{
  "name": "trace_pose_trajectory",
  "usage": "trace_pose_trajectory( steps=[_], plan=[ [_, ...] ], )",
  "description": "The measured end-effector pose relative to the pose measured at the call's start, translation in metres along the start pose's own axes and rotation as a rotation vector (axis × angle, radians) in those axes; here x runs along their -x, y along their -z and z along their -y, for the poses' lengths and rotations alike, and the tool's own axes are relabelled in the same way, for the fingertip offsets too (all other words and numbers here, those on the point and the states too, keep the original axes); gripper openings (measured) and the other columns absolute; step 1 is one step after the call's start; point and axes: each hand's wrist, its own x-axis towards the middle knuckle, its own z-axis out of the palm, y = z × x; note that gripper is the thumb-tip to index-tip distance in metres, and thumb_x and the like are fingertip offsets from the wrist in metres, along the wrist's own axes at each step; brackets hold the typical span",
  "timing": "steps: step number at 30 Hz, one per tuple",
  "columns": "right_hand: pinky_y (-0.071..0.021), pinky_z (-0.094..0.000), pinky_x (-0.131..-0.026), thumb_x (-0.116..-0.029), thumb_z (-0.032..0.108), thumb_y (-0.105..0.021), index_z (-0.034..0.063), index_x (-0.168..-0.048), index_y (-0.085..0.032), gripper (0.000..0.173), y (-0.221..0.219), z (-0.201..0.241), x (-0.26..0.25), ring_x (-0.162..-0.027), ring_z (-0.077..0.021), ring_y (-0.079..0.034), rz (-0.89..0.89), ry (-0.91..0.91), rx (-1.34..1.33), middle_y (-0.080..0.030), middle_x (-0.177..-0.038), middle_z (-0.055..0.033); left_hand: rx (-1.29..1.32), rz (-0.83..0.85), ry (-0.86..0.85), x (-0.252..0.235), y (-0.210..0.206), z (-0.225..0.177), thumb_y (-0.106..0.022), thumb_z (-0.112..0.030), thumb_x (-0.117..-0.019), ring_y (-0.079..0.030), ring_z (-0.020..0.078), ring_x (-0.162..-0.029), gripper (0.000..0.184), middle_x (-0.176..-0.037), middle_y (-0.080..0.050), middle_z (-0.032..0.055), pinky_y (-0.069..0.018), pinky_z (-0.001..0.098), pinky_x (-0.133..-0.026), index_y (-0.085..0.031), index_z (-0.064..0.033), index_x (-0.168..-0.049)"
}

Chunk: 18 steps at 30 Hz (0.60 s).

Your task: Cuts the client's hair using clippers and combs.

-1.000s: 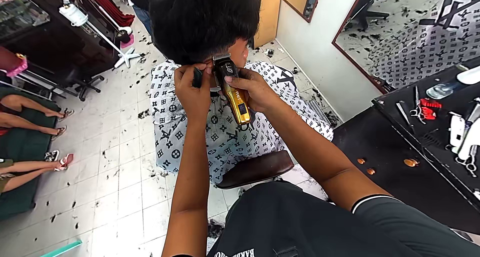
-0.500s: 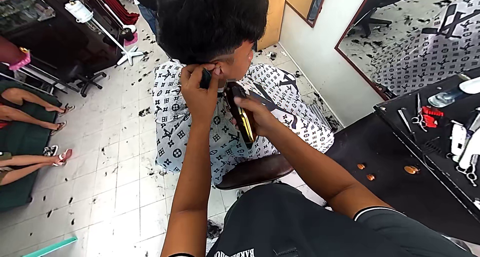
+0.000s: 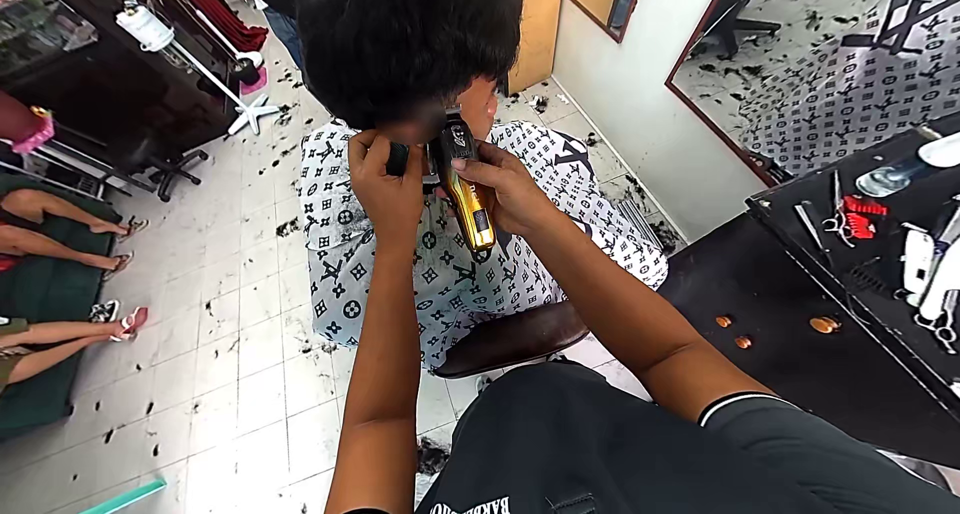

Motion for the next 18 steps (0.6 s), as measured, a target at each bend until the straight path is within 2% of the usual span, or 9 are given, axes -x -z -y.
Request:
trace_pose_trajectory(
  steps=[5, 9, 13, 18],
  plan=[
    [-0.064, -0.0442, -0.072, -0.102, 0.016, -0.056, 0.004, -0.129, -0.05, 0.03, -0.0028, 0.0017, 0.0009, -0.089, -0.0283, -0.073, -0.013, -0.075, -0.083, -0.067, -0.105, -0.0157, 0.007, 0.006, 0.013, 0.0003, 0.0018, 0.0015, -0.075, -0.02, -0.0943, -0.057, 0.0098, -0.093, 0.018, -0.107, -0.061, 0.0084, -0.0458, 0.0187, -0.078, -0.077, -0.0069, -0.107],
    [-0.0639, -0.0429, -0.072, -0.0988, 0.014, -0.059, 0.0032, -0.129, -0.049, 0.033, -0.002, -0.0005, -0.0026, -0.088, -0.0267, -0.072, -0.009, 0.009, -0.045, -0.066, -0.105, -0.0146, 0.014, 0.01, 0.018, 0.0, 0.0018, 0.0029, -0.075, -0.02, -0.0944, -0.058, 0.0113, -0.097, 0.018, -0.108, -0.062, 0.0087, -0.0466, 0.0204, -0.082, -0.077, -0.0075, -0.107],
    [-0.0639, -0.0425, -0.071, -0.1003, 0.014, -0.058, 0.0027, -0.128, -0.049, 0.031, -0.0023, 0.0022, -0.0015, -0.086, -0.0273, -0.073, -0.024, -0.045, -0.041, -0.068, -0.102, -0.0158, 0.005, 0.014, 0.019, 0.0002, 0.0022, 0.003, -0.075, -0.021, -0.0947, -0.057, 0.0118, -0.097, 0.019, -0.109, -0.062, 0.0091, -0.0462, 0.021, -0.083, -0.077, -0.0074, -0.107],
    [-0.0641, -0.0424, -0.073, -0.0983, 0.014, -0.06, 0.0031, -0.128, -0.05, 0.033, -0.0011, 0.0009, -0.0029, -0.088, -0.0264, -0.073, -0.002, 0.006, -0.032, -0.067, -0.104, -0.0147, 0.012, 0.007, 0.013, -0.0001, 0.002, 0.0049, -0.075, -0.021, -0.0944, -0.057, 0.0116, -0.098, 0.019, -0.108, -0.062, 0.0081, -0.0461, 0.0211, -0.084, -0.077, -0.0077, -0.107]
  ],
)
